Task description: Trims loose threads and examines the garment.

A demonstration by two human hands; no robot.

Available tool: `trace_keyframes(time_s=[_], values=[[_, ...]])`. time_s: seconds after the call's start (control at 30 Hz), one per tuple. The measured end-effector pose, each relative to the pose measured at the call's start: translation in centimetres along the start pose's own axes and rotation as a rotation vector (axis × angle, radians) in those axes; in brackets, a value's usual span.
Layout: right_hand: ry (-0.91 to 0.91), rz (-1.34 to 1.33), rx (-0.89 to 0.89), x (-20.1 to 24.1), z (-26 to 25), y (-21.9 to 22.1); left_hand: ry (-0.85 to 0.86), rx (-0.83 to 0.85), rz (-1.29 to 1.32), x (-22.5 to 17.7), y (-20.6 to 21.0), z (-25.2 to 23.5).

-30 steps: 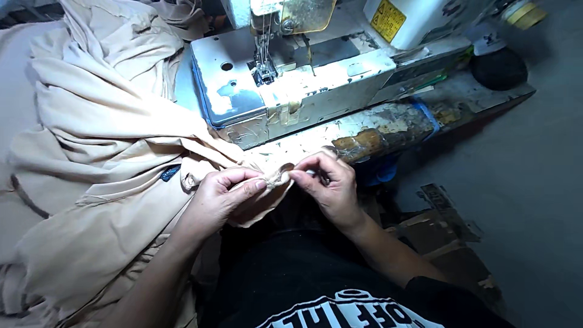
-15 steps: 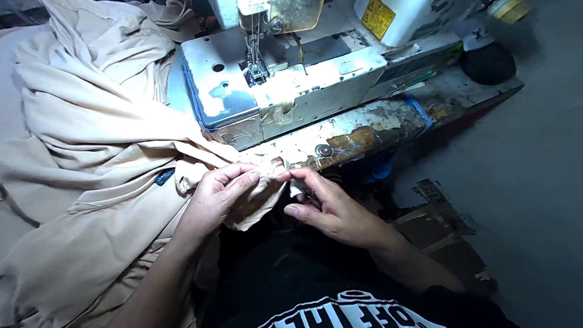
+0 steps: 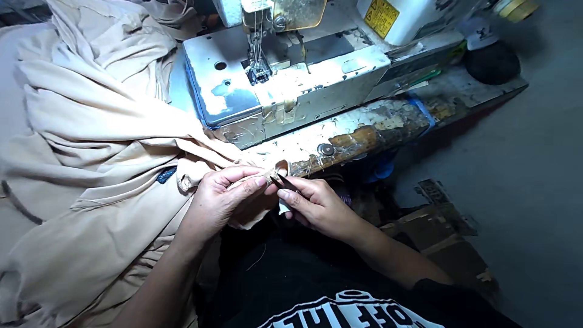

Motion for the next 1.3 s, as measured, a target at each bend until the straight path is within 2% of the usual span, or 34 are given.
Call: trace_keyframes(time_s=[0.87, 0.93, 1.0, 1.07, 1.13, 1.23, 1.3], values=[[0.0, -0.003, -0.011, -0.4, 0.0, 0.3, -0.005, 0.016, -0.038, -0.4, 0.1, 0.2], [-0.192, -0.017, 0.041, 0.0, 0.3, 0.5, -0.001, 0.028, -0.074, -0.2, 0.1, 0.2], [-0.539, -0.078, 0.209, 1.6, 1.2, 1.0, 0.002, 0.008, -0.194, 0.2, 0.1, 0.1], [-0.712, -0.117, 0.338, 3.5, 2.1, 1.2, -0.029, -0.014, -0.245, 1.0, 0.1, 0.0], [-0.634, -0.048, 0.251, 3.4, 1.9, 0.6, -0.051, -0.005, -0.18, 1.0, 0.0, 0.0], [-0.308, 0.02, 0.066, 1.2, 0.8, -0.3, -0.044, 0.004, -0.085, 0.3, 0.0, 0.1], [-0.205, 0.044, 0.004, 0.5, 0.6, -0.1, -0.033, -0.012, -0.079, 0.2, -0.1, 0.2]])
Point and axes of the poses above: each hand's wrist, its own z-axis away from the middle knuckle, its own y-axis out of the palm, x = y × z, the point moved 4 cm from there along -z, towards the middle knuckle, and after that the axes turned 13 degrees about -z, right-handed, at the moved point
